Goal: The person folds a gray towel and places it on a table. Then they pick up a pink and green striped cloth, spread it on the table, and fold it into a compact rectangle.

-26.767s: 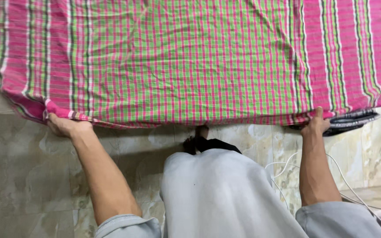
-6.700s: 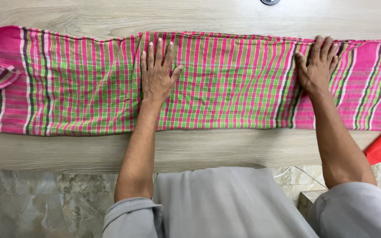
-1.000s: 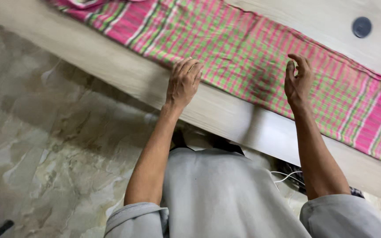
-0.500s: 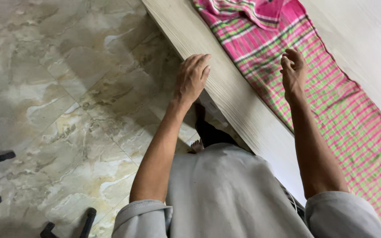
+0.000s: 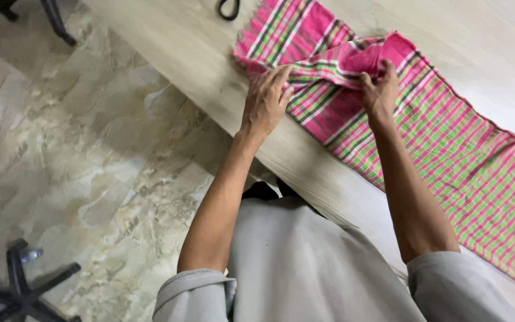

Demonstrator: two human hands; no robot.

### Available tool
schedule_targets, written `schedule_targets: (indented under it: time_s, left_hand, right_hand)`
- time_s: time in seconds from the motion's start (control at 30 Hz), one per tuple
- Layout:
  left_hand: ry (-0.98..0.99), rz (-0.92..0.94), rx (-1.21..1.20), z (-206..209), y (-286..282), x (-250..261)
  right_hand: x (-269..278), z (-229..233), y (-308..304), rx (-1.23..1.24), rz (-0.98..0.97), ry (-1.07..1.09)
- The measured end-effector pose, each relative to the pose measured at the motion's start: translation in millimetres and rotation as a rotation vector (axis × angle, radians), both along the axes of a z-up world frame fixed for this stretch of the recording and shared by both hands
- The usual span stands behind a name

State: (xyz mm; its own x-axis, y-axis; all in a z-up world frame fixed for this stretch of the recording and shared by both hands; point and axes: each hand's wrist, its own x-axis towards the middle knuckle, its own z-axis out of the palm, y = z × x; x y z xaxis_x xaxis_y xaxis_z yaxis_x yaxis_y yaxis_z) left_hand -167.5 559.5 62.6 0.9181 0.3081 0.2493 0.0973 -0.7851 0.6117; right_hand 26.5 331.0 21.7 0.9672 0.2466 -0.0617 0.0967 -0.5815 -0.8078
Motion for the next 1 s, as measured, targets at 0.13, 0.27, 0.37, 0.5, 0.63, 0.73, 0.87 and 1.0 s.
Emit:
schedule_targets:
  time_s: [0.13, 0.27, 0.37, 0.5, 0.63, 0.73, 0.87, 1.0]
  left_hand:
    - [0.064, -0.163, 0.007, -9.7, -5.9, 47.4]
    - [0.172, -0.31, -0.011, -17.8, -3.2, 83.2]
    - [0.412, -0.404, -0.062, -24.3, 8.4, 106.7]
    - [0.269, -0.512, -0.247, -31.3, 31.3, 126.5]
    - [0.235, -0.542, -0.391, -24.1, 54.5, 137.4]
    - [0.447, -0.473, -0.544, -18.9, 71.0, 147.3]
    - [0.47, -0.298, -0.722, -25.6, 91.7, 155.0]
    - [0.632, -0.126, -0.764, -40.5, 105.8, 156.7]
  right_hand:
    - [-8.2, 4.8, -6.2, 0.194, -0.039, 0.285]
    - [-9.4, 27.9, 4.8, 0.55, -0.048, 0.336]
    - [-10.5, 48.8, 20.1, 0.758, -0.116, 0.398]
    - [-17.6, 63.8, 40.8, 0.945, -0.294, 0.467]
    - [-25.8, 74.0, 66.2, 0.971, -0.291, 0.422]
    - [-28.4, 86.0, 84.7, 1.0, -0.247, 0.444]
    - [-28.3, 93.6, 104.3, 0.977, -0.254, 0.479]
    - [-30.4, 78.3, 112.1, 0.62, -0.383, 0.376]
